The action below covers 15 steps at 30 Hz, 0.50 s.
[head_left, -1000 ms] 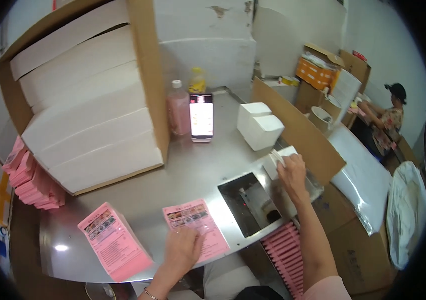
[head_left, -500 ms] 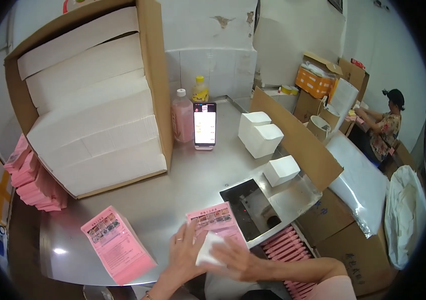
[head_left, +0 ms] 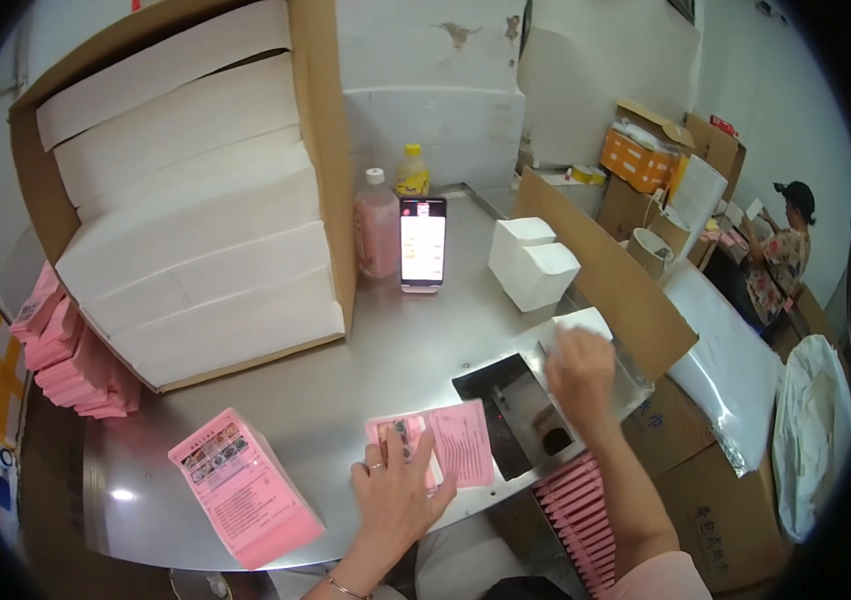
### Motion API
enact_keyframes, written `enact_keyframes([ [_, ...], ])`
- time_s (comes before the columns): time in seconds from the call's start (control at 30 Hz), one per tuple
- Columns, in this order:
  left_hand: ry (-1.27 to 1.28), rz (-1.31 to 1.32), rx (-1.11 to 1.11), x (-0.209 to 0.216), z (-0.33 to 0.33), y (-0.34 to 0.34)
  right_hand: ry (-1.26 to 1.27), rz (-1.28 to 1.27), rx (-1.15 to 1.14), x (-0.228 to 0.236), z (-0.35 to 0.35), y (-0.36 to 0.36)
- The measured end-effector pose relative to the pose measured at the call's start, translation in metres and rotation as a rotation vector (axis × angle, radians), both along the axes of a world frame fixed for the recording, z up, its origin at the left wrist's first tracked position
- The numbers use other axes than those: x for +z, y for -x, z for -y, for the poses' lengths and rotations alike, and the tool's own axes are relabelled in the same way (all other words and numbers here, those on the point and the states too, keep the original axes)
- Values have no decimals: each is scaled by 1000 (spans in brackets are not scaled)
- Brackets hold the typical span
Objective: Folding pink instruction sheets and placing them into small white cardboard boxes.
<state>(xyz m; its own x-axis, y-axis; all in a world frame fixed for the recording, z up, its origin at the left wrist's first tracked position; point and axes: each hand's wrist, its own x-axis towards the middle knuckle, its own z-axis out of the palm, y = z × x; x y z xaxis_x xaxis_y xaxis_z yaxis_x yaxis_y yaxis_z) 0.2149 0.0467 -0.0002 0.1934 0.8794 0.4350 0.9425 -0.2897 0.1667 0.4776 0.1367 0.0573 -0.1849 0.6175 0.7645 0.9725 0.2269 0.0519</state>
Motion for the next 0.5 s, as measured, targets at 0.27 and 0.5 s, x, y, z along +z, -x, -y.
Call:
enact_keyframes([
  [0.27,-61,17,-81,17,-4,2,87,-146,-95,-32,-27,-52],
  [0.5,40,-16,-169,10,-2,-3,107,-229,-57,-34,-28,-58],
])
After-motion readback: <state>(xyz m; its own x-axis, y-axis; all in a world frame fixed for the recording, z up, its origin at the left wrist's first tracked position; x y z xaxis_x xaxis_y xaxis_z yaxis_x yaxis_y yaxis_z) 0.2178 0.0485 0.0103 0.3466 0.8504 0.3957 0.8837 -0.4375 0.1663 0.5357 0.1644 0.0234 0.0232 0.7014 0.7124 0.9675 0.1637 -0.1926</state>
